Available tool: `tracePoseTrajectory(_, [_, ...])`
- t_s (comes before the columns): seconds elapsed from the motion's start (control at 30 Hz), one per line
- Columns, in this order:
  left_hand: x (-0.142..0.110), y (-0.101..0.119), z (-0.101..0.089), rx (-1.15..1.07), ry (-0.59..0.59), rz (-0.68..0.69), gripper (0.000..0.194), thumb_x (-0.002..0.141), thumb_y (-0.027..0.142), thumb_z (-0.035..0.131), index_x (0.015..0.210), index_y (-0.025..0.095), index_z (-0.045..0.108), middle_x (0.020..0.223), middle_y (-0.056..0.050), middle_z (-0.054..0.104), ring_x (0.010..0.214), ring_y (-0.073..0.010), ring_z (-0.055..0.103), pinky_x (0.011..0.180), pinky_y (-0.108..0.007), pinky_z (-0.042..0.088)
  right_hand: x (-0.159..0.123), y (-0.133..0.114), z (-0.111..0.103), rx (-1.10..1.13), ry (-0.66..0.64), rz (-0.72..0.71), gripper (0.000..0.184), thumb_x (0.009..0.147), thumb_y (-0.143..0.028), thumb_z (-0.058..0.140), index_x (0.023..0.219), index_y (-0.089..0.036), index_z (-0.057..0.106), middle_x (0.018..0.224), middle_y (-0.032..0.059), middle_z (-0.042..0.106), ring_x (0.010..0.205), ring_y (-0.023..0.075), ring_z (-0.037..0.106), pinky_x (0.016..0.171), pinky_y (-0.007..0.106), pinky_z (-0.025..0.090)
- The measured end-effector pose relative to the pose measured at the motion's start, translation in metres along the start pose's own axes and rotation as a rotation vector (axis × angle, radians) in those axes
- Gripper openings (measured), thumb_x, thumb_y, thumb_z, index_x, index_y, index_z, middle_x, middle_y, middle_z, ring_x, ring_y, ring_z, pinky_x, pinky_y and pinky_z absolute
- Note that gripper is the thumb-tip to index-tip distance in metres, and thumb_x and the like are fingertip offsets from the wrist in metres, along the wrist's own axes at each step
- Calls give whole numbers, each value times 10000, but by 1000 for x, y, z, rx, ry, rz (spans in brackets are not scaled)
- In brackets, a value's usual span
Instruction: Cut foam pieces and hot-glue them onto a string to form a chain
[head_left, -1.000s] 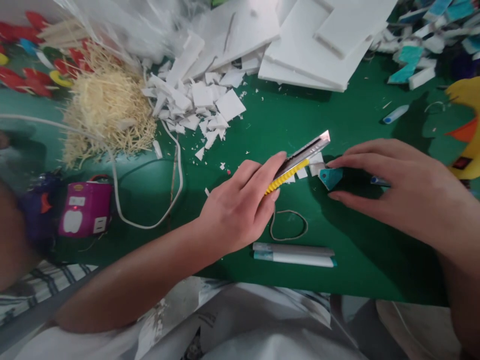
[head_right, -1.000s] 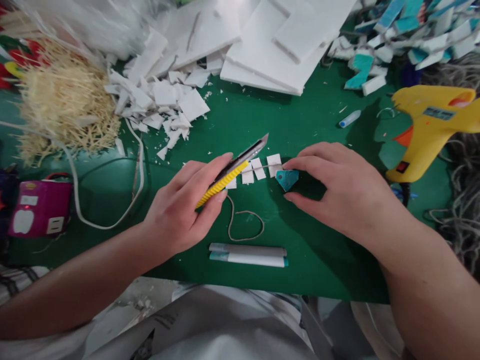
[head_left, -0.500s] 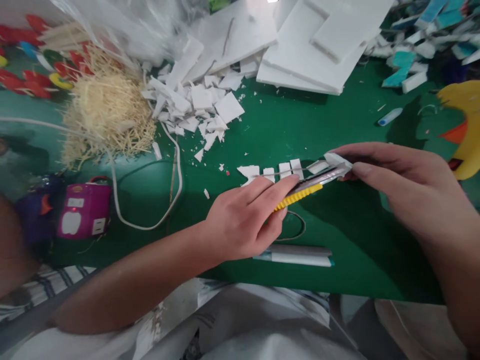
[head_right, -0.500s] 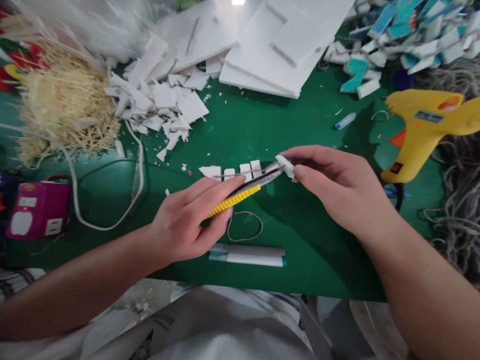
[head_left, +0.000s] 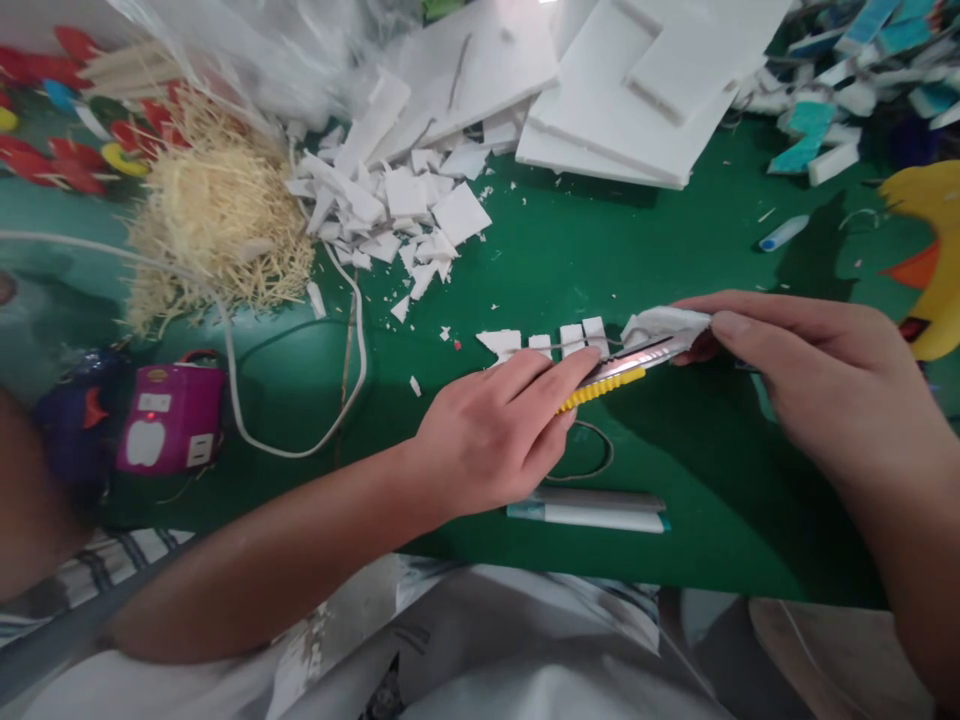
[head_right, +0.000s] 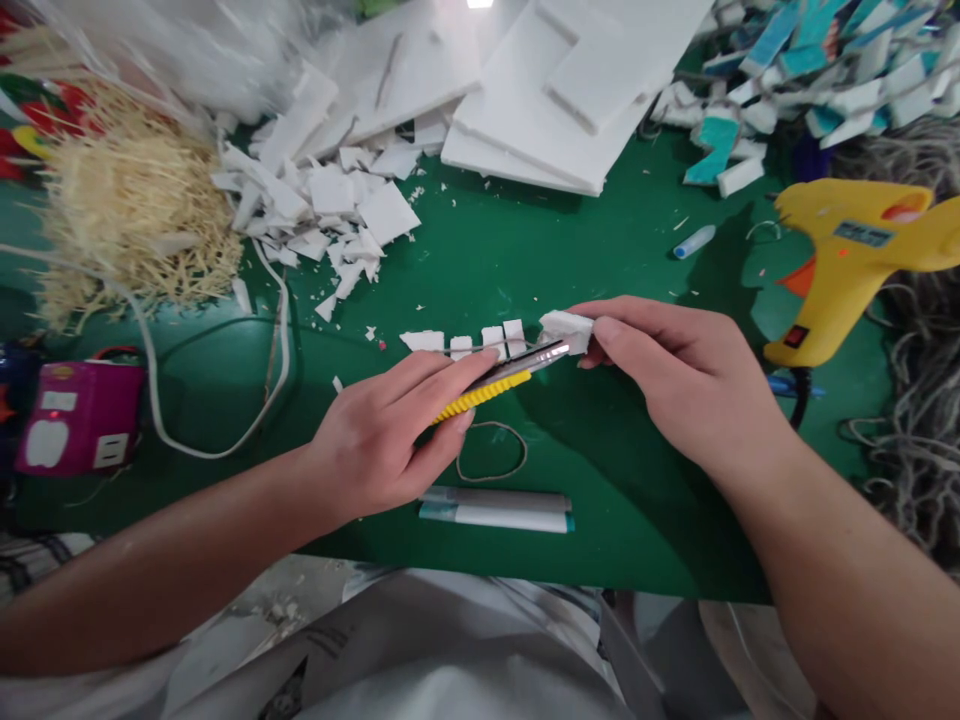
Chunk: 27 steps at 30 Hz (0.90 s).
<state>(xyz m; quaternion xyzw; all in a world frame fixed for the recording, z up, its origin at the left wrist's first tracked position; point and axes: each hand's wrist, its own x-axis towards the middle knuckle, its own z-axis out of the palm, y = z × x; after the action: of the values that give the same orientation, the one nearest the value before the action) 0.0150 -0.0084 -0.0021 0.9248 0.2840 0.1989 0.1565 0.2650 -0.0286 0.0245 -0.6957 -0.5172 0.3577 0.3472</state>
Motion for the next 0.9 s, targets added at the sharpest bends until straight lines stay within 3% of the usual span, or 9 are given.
tracePoseTrajectory(0.27, [1,0,1,20,22,-8,390,1050,186,404,1384,88,580,1088,-90,753,847,-138,736,682,-236,619,0,6,3,-77,31,-85,159,730,-341,754,857,-291,836,764,-24,765,665,143,663,599,266,527])
tracePoseTrajectory(0.47, [1,1,0,1,16,-10,398,1052,188,406,1407,98,560,1125,-93,752,901,-135,737,743,-230,634,1,1,3,-190,114,-66,188,708,-361,773,859,-273,841,651,-34,685,478,64,365,542,250,460])
tracePoseTrajectory(0.67, [0,0,0,10,5,-22,415,1046,189,407,1428,131,558,1122,-82,752,912,-128,734,800,-224,637,-2,-3,5,-266,193,-85,205,674,-396,748,820,-272,822,664,-9,685,517,89,423,448,239,286])
tracePoseTrajectory(0.9, [1,0,1,25,17,-9,402,1063,204,397,1424,116,551,1092,-81,743,887,-133,728,741,-222,626,0,-1,6,-285,122,-119,212,689,-386,692,809,-264,817,624,-8,678,491,91,412,436,251,253])
